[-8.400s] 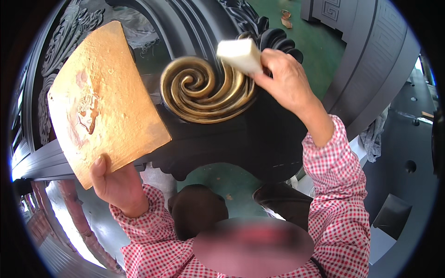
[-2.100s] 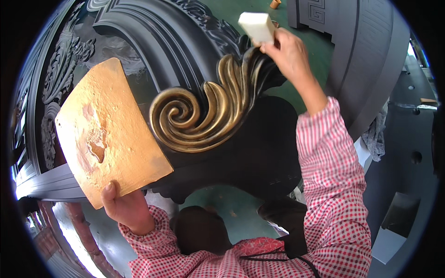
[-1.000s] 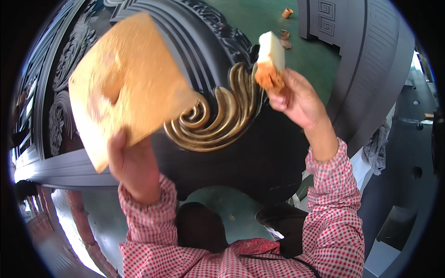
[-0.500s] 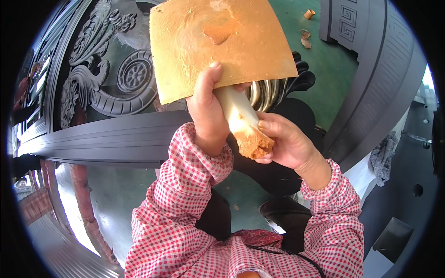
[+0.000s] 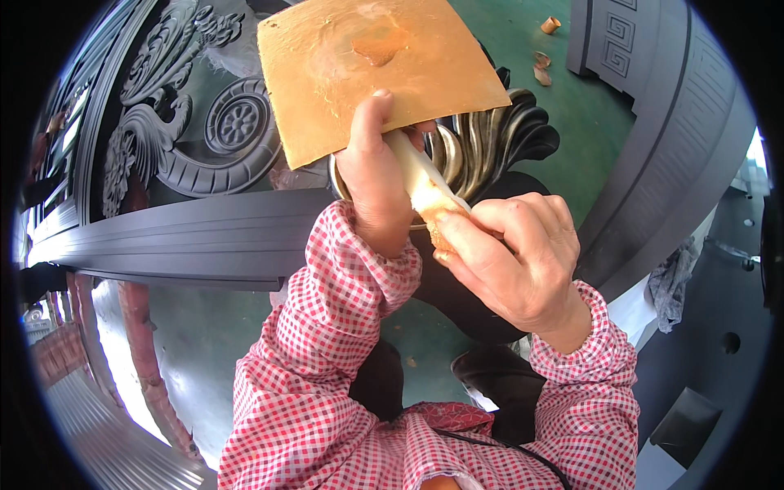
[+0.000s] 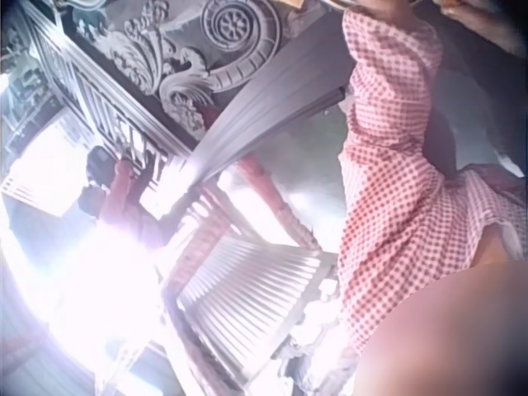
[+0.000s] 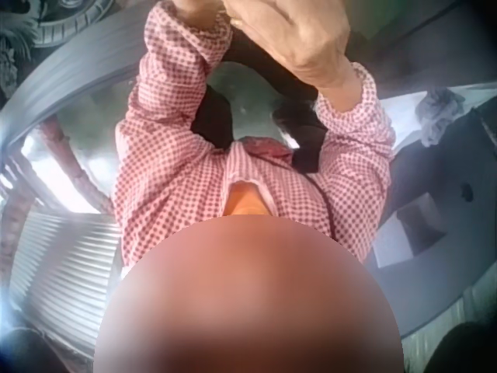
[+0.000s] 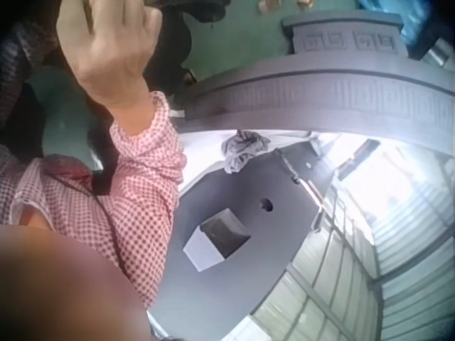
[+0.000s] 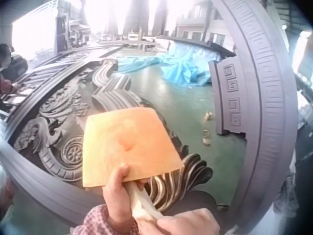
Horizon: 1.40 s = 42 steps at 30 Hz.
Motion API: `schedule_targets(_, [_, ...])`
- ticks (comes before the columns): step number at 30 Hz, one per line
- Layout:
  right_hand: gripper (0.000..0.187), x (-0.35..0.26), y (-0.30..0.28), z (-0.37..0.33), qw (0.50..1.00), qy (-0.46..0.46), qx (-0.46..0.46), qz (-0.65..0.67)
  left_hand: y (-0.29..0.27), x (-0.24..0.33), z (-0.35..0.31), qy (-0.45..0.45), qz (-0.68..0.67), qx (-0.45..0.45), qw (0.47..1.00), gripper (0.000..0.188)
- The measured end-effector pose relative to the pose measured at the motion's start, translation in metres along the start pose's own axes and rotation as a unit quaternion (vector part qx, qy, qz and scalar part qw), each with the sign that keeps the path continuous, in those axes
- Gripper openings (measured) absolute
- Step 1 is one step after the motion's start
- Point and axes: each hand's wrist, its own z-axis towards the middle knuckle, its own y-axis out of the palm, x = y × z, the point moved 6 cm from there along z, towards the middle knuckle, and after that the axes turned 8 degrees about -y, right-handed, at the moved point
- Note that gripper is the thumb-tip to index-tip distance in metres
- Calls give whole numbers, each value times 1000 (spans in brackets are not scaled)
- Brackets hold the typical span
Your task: The person rubs a white wax block onto a brown paste board, then applies the paste to ornate metal scrollwork on a large black gate. The person repeats this process on multiple decorative elements of the gate.
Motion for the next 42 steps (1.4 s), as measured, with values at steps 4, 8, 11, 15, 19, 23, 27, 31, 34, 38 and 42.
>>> schedule_targets(4, [22, 2, 3, -4, 998, -29, 48, 6, -3, -1, 0, 0, 8, -2, 1000, 23])
schedule_targets(8, [18, 1, -1, -5, 997, -17, 53, 50, 2, -2, -1, -8, 3, -22, 1000, 23])
schedule_targets(11, [19, -2, -1, -15, 995, 2, 32, 91, 7, -3, -6, -8, 3, -60, 998, 19])
schedule_targets(15, [20, -6, -6, -22, 983, 43, 26, 176, 5, -7, -5, -13, 11, -37, 999, 19])
schedule_targets(19, [18, -35, 6, -41, 952, 62, -55, 295, 3, 2, -1, -1, -8, -35, 999, 21])
schedule_targets(23, [15, -84, 41, -119, 874, 116, -274, 384, -1, 5, 5, -4, 19, -70, 997, 24])
schedule_targets(27, [18, -127, 74, -216, 742, 148, -509, 410, 0, 0, 4, -16, 5, -83, 996, 26])
schedule_targets(31, [18, -141, 92, -255, 741, 111, -550, 369, -1, -2, 2, -42, -19, -71, 996, 26])
schedule_targets(34, [17, -149, 96, -258, 705, 121, -583, 385, -2, -4, 2, -51, -17, -81, 995, 27])
schedule_targets(38, [17, -157, 97, -252, 674, 82, -600, 424, -3, -4, -1, -54, -12, -79, 995, 28])
schedule_targets(42, [18, -161, 102, -259, 640, 81, -639, 419, -3, -2, -2, -46, -16, -95, 994, 29])
